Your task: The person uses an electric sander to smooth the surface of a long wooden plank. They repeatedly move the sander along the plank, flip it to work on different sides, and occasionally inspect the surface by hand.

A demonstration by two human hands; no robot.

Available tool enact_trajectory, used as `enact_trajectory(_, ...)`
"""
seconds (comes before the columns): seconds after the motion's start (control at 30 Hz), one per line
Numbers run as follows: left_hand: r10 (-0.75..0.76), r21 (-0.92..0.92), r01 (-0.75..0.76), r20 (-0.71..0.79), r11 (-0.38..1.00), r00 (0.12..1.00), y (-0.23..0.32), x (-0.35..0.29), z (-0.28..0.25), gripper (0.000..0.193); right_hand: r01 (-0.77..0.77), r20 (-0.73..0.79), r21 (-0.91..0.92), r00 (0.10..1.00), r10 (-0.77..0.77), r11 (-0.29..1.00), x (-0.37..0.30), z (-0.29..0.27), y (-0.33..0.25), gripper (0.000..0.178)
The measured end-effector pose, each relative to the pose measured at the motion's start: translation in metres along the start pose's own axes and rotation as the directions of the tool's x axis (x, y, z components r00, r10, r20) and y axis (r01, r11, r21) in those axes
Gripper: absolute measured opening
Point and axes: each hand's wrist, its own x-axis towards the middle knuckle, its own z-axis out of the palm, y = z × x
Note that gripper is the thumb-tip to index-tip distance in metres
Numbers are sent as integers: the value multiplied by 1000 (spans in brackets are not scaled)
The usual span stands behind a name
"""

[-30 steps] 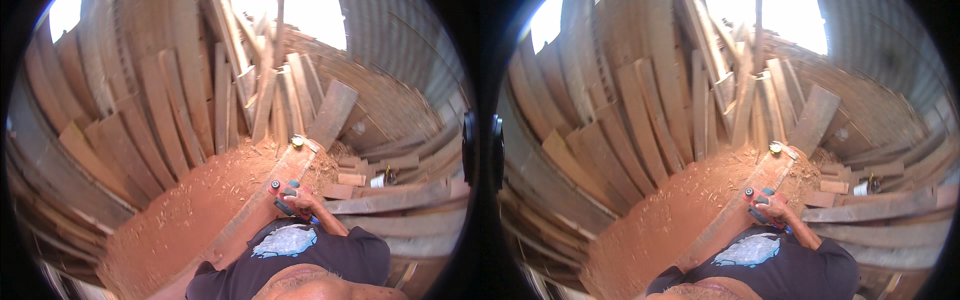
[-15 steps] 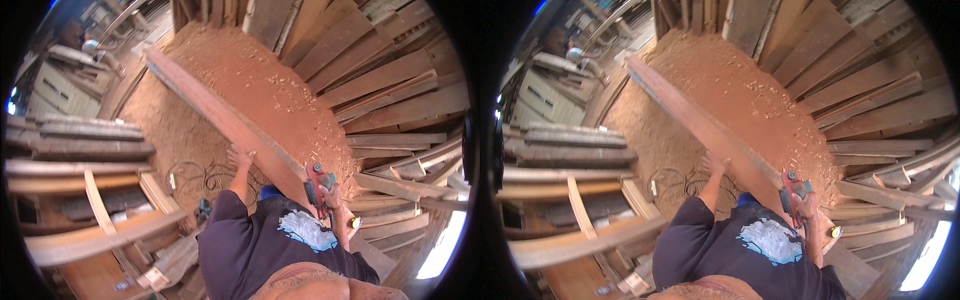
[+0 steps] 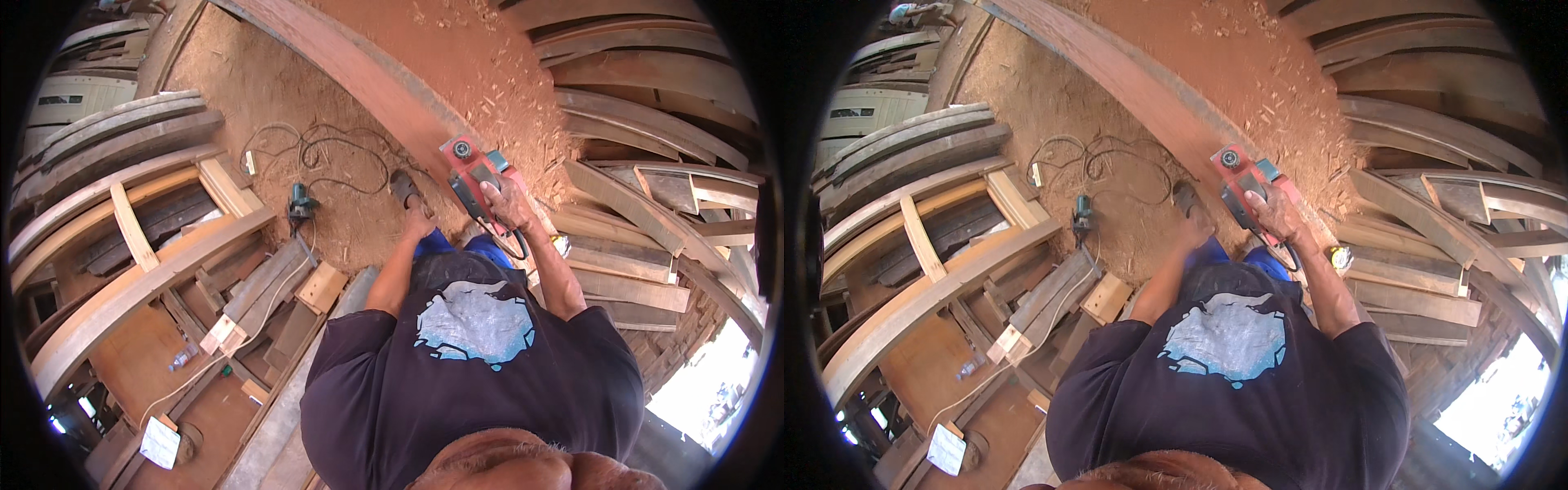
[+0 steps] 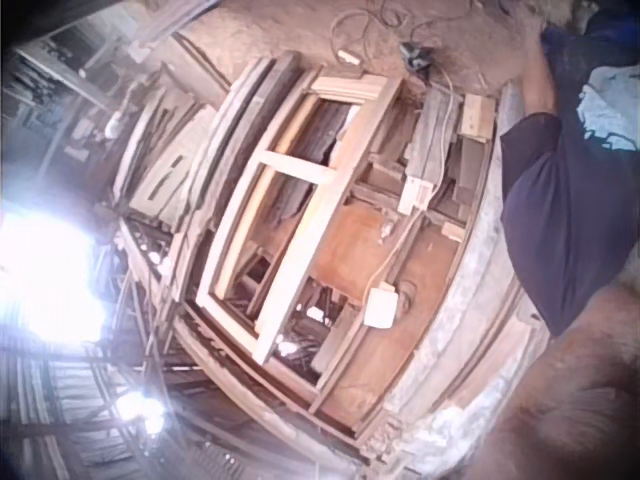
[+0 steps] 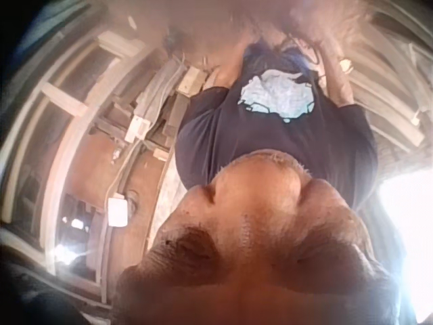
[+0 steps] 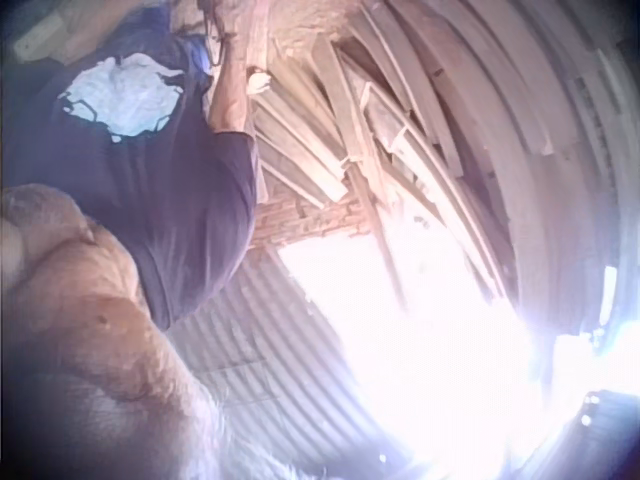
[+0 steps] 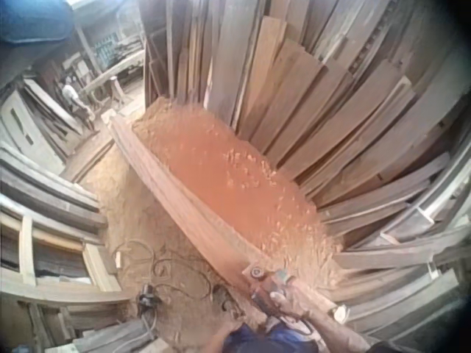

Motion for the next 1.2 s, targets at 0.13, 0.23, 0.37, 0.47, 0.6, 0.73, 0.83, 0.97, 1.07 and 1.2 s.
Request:
enact_trajectory(0.13,-54,121,32,188,992,981,-1,-48,58,76,31,52,-43,998,-29,999,-66,-9,32,54)
enact_trajectory(0.23,-36,167,3,194,986,980,-10,-45,40,76,54,114,-70,992,-46,996,-64,21,48,53)
enact_trajectory(0.37,89,183,-119,167,976,982,38,-56,52,69,30,102,1,994,-30,1000,-88,21,77,54)
enact_trajectory(0.47,342,102,-349,80,931,936,28,-26,97,58,12,103,-31,995,-9,999,-70,37,69,53)
enact_trajectory(0.6,525,-186,-501,109,845,844,75,-39,97,52,-56,61,-46,996,58,997,-40,56,59,52)
enact_trajectory(0.73,493,-145,-476,385,867,780,68,-48,127,47,-28,25,-81,999,30,996,6,76,34,57)
enact_trajectory(0.83,446,111,-513,363,851,818,79,-61,102,45,12,16,-131,1000,-10,991,42,84,13,60)
enact_trajectory(0.97,249,12,-253,141,967,958,41,-47,90,34,48,-6,-114,999,-49,992,90,96,-14,62)
enact_trajectory(1.07,268,48,-266,-54,963,962,-13,-25,84,32,38,11,-62,999,-37,997,123,103,-44,65)
enact_trajectory(1.2,107,18,-106,-116,994,987,-59,-22,49,34,-22,104,-106,994,33,994,167,110,-73,67)
